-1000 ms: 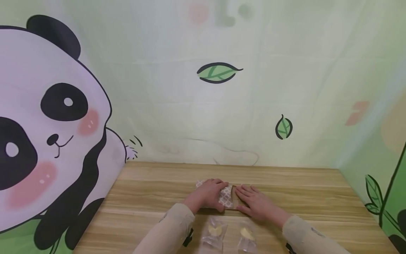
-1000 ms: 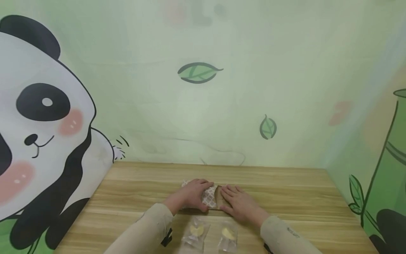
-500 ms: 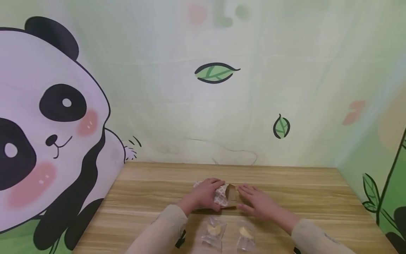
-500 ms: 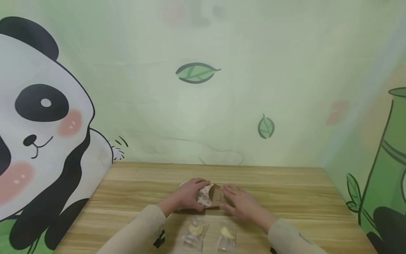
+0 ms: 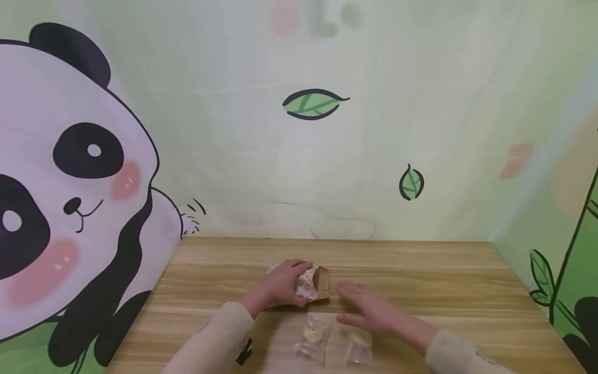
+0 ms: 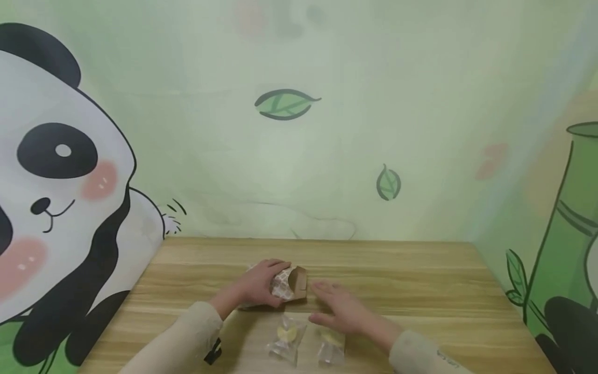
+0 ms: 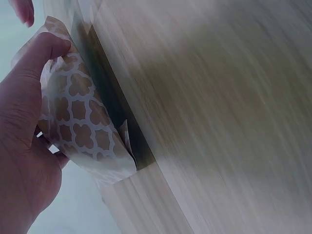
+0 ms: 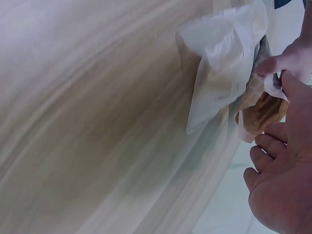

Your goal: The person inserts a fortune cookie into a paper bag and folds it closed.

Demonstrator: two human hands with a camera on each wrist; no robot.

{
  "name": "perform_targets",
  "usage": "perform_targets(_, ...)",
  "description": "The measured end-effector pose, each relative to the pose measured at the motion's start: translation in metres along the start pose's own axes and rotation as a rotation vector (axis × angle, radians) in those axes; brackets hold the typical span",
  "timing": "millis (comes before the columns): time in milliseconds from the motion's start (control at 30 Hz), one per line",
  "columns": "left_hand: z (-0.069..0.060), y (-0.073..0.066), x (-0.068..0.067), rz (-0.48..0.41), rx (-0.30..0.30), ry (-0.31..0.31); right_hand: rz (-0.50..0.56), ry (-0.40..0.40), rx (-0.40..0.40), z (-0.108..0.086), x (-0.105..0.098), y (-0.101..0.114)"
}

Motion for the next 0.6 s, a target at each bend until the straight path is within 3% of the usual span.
perform_targets(367, -0.022, 0.024, -0.011, 0.006, -0.03, -0.024, -0.067, -0.004, -0.074, 0.007, 0.022, 0.023)
perform_targets(600, -0.031, 0.028, -0.015, 0.004, -0.03, -0.026, -0.106, 0.01, -0.103, 0.004, 0.039, 0.04)
Point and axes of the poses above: each hand's wrist, its own z-axis towards the middle knuckle, its own x-axis out of the palm, y = z × x, the point moved 5 cm from there along z, towards the middle knuckle, and after that the axes turned 6 degrees about -z, right-handed, at the moved point
